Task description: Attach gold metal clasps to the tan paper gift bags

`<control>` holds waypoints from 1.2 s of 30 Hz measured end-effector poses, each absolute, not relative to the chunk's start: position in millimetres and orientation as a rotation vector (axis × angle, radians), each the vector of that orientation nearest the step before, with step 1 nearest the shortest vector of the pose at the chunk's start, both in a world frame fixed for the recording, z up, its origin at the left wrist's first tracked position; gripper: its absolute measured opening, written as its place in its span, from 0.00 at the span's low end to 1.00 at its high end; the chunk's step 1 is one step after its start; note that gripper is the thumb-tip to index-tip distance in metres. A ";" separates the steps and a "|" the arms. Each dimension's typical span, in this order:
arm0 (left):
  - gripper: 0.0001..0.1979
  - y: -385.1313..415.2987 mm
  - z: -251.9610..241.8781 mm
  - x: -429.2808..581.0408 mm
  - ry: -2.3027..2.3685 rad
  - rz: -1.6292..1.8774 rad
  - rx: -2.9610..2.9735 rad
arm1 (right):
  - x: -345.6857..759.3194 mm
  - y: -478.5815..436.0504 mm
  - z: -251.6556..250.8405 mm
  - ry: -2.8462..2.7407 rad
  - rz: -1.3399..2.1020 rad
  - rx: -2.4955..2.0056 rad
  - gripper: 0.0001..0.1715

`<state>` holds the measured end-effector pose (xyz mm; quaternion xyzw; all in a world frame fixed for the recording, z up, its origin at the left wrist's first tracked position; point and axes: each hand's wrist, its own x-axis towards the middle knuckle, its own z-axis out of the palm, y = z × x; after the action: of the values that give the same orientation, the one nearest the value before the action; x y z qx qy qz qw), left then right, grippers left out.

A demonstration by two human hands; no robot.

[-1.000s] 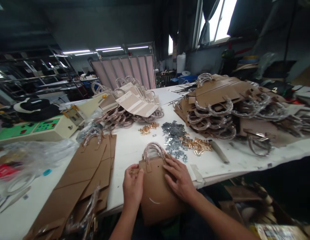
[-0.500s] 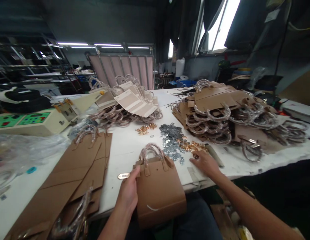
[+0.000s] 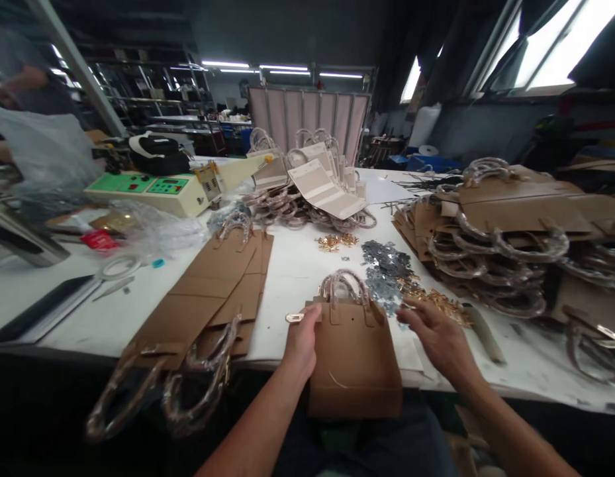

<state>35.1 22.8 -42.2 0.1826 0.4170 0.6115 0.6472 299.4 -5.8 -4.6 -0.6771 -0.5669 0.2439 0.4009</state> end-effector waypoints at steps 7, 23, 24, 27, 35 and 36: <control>0.18 17.8 -43.4 37.6 0.923 1.422 0.349 | 185.5 -3.8 -26.9 -1.770 0.631 -1.232 0.13; 0.13 11.5 -48.9 35.5 0.991 1.469 0.378 | 170.4 -7.2 -26.4 -1.765 0.745 -1.486 0.13; 0.13 11.3 -48.7 35.7 0.993 1.471 0.377 | 169.7 -7.8 -27.7 -1.753 0.734 -1.491 0.12; 0.13 11.1 -49.3 36.4 0.996 1.472 0.375 | 169.9 -10.1 -34.2 -1.647 0.802 -1.460 0.14; 0.12 11.6 -50.7 36.1 1.016 1.489 0.394 | 161.9 -11.1 -33.6 -1.658 0.623 -1.480 0.15; 0.12 11.2 -50.6 36.0 1.013 1.492 0.404 | 160.4 -10.5 -31.9 -1.670 0.586 -1.482 0.15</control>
<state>36.0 11.2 -50.6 0.1744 0.4373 0.6442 0.6028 160.4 -10.5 -31.9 -0.5872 -0.6616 0.2320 0.4045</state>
